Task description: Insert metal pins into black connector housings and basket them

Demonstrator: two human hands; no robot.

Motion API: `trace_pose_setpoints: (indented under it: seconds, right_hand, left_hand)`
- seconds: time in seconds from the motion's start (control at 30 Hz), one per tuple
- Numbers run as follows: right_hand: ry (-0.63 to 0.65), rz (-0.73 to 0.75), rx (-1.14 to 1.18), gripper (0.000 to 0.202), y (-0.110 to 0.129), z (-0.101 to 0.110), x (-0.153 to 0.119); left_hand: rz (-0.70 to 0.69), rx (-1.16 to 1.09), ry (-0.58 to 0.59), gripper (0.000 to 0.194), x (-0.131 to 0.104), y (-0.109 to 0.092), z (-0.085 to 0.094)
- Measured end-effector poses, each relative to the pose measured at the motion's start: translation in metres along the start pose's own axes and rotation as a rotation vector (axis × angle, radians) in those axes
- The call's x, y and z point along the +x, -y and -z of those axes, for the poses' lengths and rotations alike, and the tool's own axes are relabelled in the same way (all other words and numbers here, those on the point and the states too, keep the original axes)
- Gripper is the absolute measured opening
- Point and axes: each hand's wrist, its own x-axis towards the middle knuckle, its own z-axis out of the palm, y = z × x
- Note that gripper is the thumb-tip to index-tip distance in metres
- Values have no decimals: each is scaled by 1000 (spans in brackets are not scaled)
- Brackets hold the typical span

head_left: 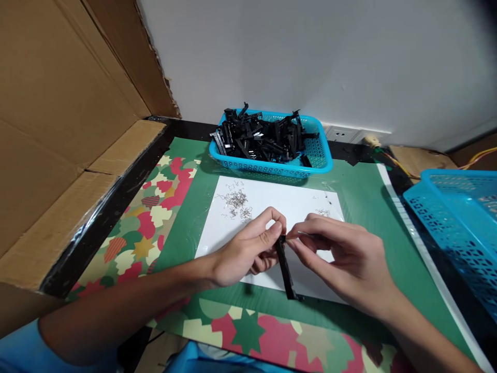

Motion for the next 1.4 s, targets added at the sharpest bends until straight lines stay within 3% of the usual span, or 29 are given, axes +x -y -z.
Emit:
trace_pose_setpoints:
  seconds: [0.57,0.9,1.13,1.27,1.4]
  right_hand:
    - [-85,56,-84,14,7,-6,-2]
    - [-94,130,-99,18,7,-8,-4]
    - [-121,131,-46,31,4,-6,-6]
    - [-128,78,-64,37,6,-1,-4]
    - [-155,52,-133,24,6,-1,-2]
  left_hand:
    - [-71,52,-4,34,-4,-1,-3]
    - [-99,123,-17,41,0,7,-3]
    - [-143,82,-17,45,4,4,0]
    - [-185,97,-81,41,5,-1,4]
    - [-289,202,-196,36,6,-1,8]
